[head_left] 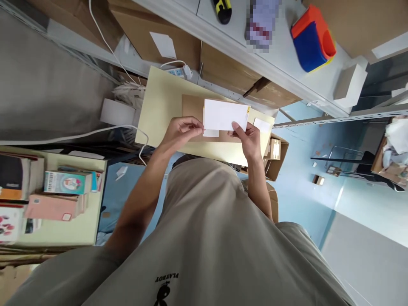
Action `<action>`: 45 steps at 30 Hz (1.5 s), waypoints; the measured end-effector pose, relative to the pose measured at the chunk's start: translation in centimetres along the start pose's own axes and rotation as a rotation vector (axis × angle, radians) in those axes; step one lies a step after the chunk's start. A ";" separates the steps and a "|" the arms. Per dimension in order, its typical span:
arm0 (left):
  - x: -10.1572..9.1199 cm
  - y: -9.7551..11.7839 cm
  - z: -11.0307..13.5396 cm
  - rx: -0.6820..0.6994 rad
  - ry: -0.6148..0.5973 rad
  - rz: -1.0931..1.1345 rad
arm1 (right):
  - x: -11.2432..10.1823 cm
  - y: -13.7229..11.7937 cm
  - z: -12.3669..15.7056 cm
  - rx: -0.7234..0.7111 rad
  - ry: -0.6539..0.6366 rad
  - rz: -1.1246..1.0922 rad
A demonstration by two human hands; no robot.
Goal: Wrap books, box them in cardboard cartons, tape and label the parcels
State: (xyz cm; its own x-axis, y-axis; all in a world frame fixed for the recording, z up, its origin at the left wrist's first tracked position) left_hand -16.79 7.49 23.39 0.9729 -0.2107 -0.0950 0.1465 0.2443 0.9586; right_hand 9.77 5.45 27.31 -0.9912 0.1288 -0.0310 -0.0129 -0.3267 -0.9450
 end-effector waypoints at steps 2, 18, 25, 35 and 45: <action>-0.6 0.0 -0.1 0.007 -0.002 -0.010 | 0.9 0.1 0.3 0.018 0.020 0.008; -4.5 -0.6 -1.1 0.058 -0.084 0.035 | 6.2 0.3 0.5 0.070 0.034 0.034; -5.7 -0.4 -1.2 0.098 -0.130 0.001 | 7.3 1.0 0.3 0.085 0.020 -0.034; -6.8 -0.5 -1.0 0.064 -0.149 -0.015 | 8.5 2.1 0.4 0.114 0.032 -0.064; -6.7 -1.0 -0.8 0.142 -0.144 -0.050 | 8.4 2.7 0.7 0.076 0.002 -0.056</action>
State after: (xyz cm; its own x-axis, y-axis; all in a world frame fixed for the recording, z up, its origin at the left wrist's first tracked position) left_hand -23.33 9.48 22.88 0.9280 -0.3548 -0.1135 0.1571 0.0964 0.9829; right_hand 1.32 5.01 24.68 -0.9883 0.1511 0.0209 -0.0789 -0.3889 -0.9179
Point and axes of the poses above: each hand's wrist, its own z-axis away from the middle knuckle, its own x-axis out of the palm, y = z × x, the point moved 4 cm from there along -z, towards the middle knuckle, and after that the axes turned 10 degrees about -z, right-handed, at the moved point
